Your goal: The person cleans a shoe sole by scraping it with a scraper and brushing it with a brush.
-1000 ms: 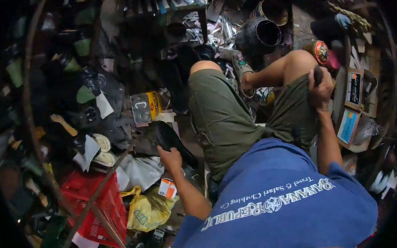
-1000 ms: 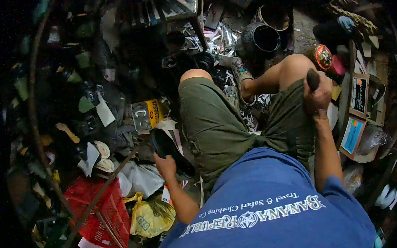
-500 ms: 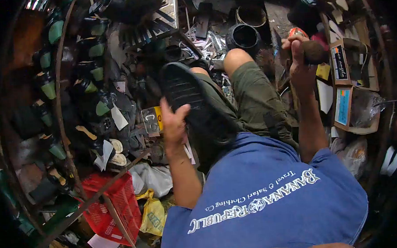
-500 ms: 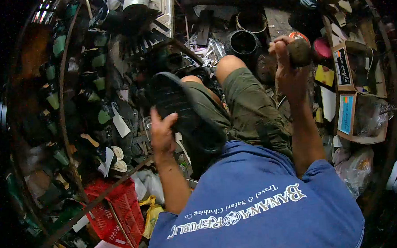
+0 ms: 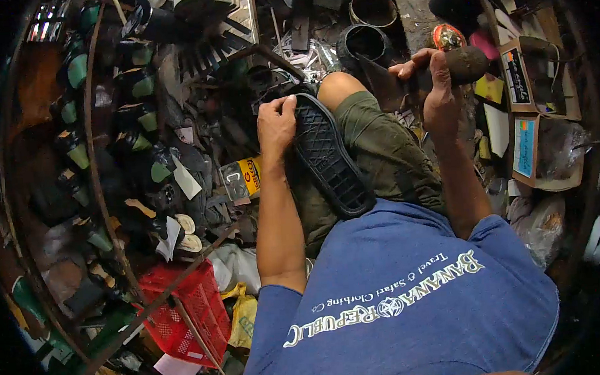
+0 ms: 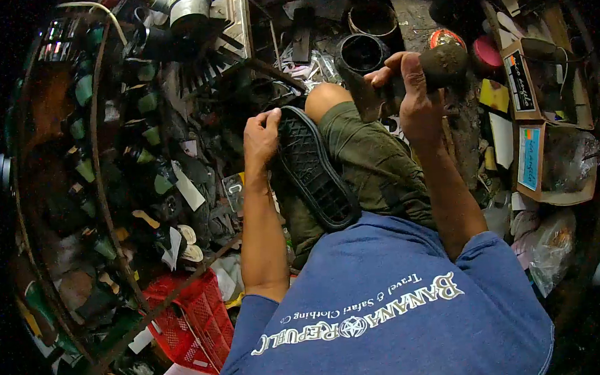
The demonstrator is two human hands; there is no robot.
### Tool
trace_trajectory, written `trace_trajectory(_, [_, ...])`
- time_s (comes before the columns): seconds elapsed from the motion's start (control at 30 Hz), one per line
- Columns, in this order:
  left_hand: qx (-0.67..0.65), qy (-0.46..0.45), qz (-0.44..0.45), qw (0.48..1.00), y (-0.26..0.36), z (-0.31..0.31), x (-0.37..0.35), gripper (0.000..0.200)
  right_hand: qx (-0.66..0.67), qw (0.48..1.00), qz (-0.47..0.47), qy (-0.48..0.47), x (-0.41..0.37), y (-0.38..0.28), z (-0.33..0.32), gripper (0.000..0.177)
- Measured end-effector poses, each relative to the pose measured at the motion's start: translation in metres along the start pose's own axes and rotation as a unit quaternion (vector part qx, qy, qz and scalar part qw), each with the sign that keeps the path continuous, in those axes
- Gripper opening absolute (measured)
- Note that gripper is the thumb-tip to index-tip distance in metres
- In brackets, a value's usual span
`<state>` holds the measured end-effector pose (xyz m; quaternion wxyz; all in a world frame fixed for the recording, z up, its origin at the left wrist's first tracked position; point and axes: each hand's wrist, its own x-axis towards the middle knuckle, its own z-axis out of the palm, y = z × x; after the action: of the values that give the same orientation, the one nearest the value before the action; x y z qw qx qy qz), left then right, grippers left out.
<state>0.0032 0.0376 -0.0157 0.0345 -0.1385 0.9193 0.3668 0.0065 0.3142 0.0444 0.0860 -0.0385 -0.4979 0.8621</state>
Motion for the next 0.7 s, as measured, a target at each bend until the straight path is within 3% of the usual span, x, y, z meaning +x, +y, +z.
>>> trace_trajectory(0.07, [-0.031,0.002,-0.01,0.999,0.01,0.003,0.0,0.042,0.012,1.0,-0.001,-0.007,-0.003,-0.005,0.006,0.038])
trace_trajectory(0.13, [-0.141,-0.001,-0.002,0.99,0.021,0.0,-0.005,0.033,0.032,0.999,0.003,0.008,-0.005,-0.014,0.012,0.04])
trace_trajectory(0.2, [-0.215,-0.01,-0.045,0.976,0.027,0.003,-0.01,0.024,0.03,1.0,-0.006,-0.003,-0.003,-0.019,0.018,0.041])
trace_trajectory(0.27, [-0.486,-0.088,-0.116,0.862,0.025,0.013,-0.007,0.022,0.033,0.999,-0.017,-0.017,0.0,-0.014,0.023,0.042])
trace_trajectory(0.33, [-0.463,-0.087,-0.142,0.87,0.019,0.017,-0.004,0.024,0.108,0.992,0.049,-0.042,0.002,-0.005,0.026,0.043])
trace_trajectory(0.4, [-0.513,-0.148,-0.186,0.825,0.011,0.018,0.002,0.028,0.121,0.988,0.076,-0.06,0.002,0.009,0.026,0.043])
trace_trajectory(0.6, [-0.517,-0.177,-0.234,0.804,0.005,0.018,0.01,0.026,-0.024,0.985,0.17,-0.011,-0.004,0.05,0.03,0.044])
trace_trajectory(0.7, [-0.508,-0.168,-0.253,0.806,0.008,0.016,0.013,0.024,-0.037,0.988,0.151,-0.006,-0.003,0.063,0.028,0.044])
